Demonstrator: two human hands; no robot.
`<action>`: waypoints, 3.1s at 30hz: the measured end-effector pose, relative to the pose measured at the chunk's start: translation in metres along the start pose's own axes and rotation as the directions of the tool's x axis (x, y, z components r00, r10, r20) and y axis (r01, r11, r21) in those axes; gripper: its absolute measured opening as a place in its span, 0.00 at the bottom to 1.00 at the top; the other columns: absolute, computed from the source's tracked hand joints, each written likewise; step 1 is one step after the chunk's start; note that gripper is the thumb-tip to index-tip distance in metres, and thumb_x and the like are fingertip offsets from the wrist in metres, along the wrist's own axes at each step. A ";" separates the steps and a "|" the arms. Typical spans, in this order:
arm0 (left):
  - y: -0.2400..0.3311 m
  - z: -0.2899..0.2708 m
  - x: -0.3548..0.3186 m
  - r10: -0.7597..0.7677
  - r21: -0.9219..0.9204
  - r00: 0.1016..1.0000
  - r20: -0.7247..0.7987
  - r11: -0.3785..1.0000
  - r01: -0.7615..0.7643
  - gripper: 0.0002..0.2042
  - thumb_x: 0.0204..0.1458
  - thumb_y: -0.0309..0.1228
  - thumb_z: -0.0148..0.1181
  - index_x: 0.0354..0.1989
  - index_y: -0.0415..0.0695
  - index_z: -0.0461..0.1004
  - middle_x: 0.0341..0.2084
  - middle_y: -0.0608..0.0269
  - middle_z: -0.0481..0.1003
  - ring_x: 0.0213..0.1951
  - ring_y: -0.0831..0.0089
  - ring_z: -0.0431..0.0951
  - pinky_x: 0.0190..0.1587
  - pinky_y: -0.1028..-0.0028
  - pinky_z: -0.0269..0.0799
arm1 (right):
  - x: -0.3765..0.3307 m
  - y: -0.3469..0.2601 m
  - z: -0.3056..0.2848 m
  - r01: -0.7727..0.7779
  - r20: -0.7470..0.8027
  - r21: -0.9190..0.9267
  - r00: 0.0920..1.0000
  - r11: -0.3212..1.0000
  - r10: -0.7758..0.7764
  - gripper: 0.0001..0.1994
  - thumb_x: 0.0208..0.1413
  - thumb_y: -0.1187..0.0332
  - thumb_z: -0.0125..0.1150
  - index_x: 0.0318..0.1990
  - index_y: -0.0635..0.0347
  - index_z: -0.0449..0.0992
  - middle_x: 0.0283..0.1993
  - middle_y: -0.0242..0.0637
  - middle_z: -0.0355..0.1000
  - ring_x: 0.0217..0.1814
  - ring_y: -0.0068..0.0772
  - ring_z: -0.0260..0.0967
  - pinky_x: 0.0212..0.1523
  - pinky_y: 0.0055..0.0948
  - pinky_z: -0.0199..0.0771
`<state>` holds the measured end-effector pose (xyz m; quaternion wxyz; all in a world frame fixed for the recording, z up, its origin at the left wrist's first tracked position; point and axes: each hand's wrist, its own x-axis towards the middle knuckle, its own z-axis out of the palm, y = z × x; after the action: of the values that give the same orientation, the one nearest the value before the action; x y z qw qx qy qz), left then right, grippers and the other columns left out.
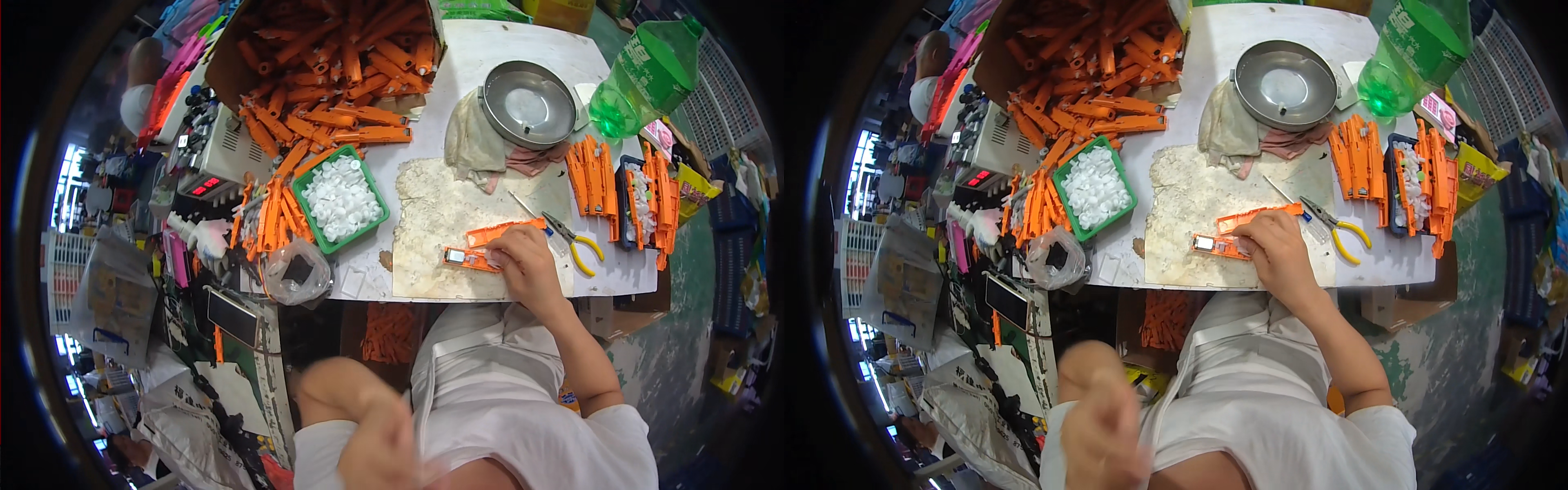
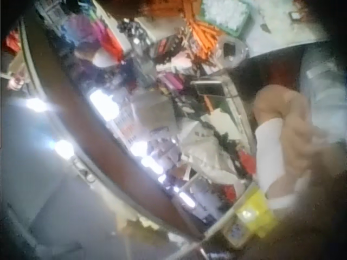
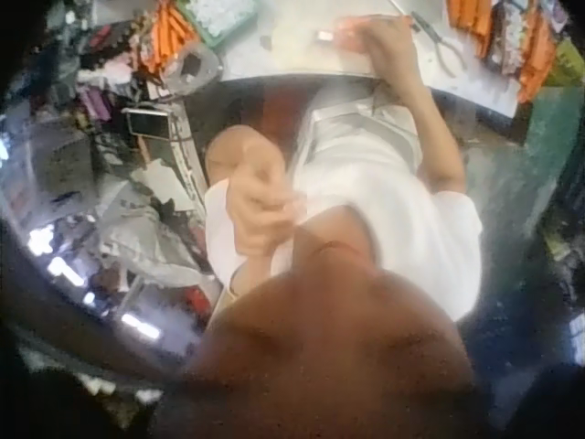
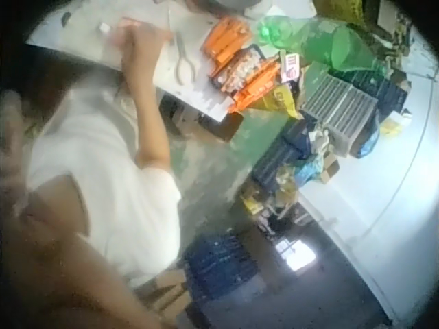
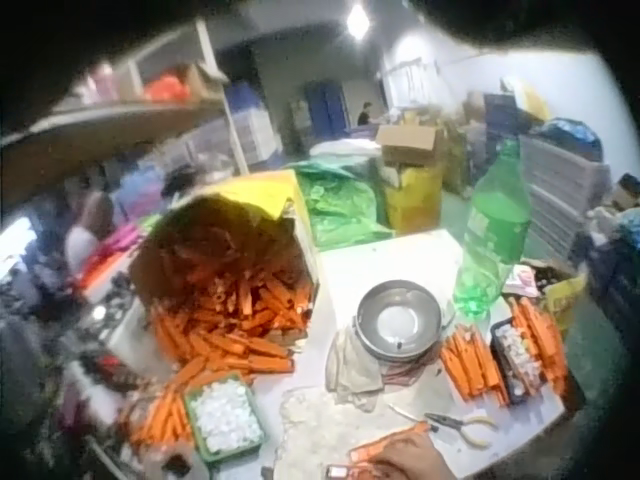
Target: The person assembles small orange plastic components by inserting white cylindrical pieces into them. They use a screwdriver to adjust internal parts and a pair of pliers to manipulate the assembly. The person works at a cluttered table, handling the components one by one and placing finished units on the surface.
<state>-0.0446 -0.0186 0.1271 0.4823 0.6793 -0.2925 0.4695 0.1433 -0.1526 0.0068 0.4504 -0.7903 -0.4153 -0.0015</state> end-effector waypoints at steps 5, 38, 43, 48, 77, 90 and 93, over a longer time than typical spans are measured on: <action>-0.072 0.026 -0.057 -0.537 0.573 0.842 -0.050 0.675 0.464 0.11 0.41 0.24 0.65 0.35 0.41 0.75 0.32 0.57 0.74 0.35 0.58 0.73 0.38 0.65 0.70 | -0.011 -0.005 -0.005 0.078 -0.142 0.039 0.987 0.996 -0.071 0.10 0.44 0.78 0.61 0.36 0.59 0.75 0.32 0.34 0.72 0.41 0.36 0.66 0.43 0.33 0.63; -0.104 0.025 -0.078 -0.435 0.770 0.884 0.172 0.620 0.155 0.10 0.37 0.24 0.65 0.31 0.45 0.75 0.30 0.67 0.72 0.42 0.65 0.71 0.45 0.65 0.63 | -0.047 -0.011 -0.014 0.034 -0.160 0.004 0.987 0.999 -0.033 0.13 0.43 0.71 0.65 0.40 0.58 0.77 0.38 0.35 0.69 0.47 0.39 0.61 0.48 0.35 0.62; -0.120 0.018 -0.075 -0.476 0.808 0.816 0.328 0.589 0.020 0.10 0.38 0.27 0.65 0.32 0.47 0.76 0.33 0.69 0.72 0.45 0.65 0.69 0.49 0.63 0.59 | -0.056 0.016 0.004 0.048 -0.265 -0.136 0.961 0.990 -0.083 0.09 0.44 0.73 0.64 0.36 0.59 0.77 0.36 0.34 0.70 0.45 0.39 0.63 0.46 0.35 0.63; -0.127 0.021 -0.073 -0.460 0.803 0.756 0.465 0.578 -0.142 0.11 0.37 0.30 0.65 0.32 0.47 0.75 0.33 0.68 0.72 0.47 0.67 0.68 0.52 0.62 0.59 | -0.055 0.016 0.005 0.075 -0.279 -0.139 0.954 0.987 -0.112 0.08 0.45 0.74 0.64 0.35 0.60 0.77 0.35 0.34 0.70 0.44 0.38 0.64 0.45 0.34 0.65; -0.095 0.032 -0.089 -0.532 0.813 0.733 0.423 0.580 -0.048 0.17 0.44 0.31 0.63 0.44 0.41 0.73 0.34 0.60 0.69 0.41 0.62 0.68 0.48 0.62 0.64 | -0.053 0.013 0.001 0.038 -0.231 -0.073 0.971 0.997 -0.054 0.10 0.45 0.73 0.64 0.37 0.58 0.76 0.39 0.34 0.69 0.47 0.39 0.62 0.47 0.36 0.63; -0.091 0.049 -0.121 -0.645 0.897 0.719 0.259 0.436 0.068 0.23 0.48 0.37 0.59 0.53 0.42 0.70 0.41 0.60 0.66 0.46 0.61 0.63 0.53 0.59 0.58 | -0.026 0.006 0.006 0.178 0.085 -0.288 0.984 0.941 -0.159 0.17 0.46 0.66 0.63 0.46 0.52 0.74 0.46 0.31 0.67 0.55 0.39 0.56 0.59 0.41 0.50; -0.092 0.049 -0.117 -0.642 0.897 0.723 0.256 0.436 0.069 0.22 0.49 0.39 0.58 0.52 0.42 0.70 0.40 0.60 0.66 0.46 0.62 0.63 0.53 0.60 0.58 | -0.025 0.007 0.006 0.201 0.102 -0.310 0.979 0.929 -0.177 0.17 0.46 0.64 0.63 0.46 0.52 0.73 0.45 0.31 0.68 0.55 0.38 0.57 0.59 0.42 0.50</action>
<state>0.0058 -0.0374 -0.0203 0.0740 0.9763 0.0028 0.2033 0.1296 -0.1669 -0.0111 0.2993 -0.8085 -0.4997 -0.0834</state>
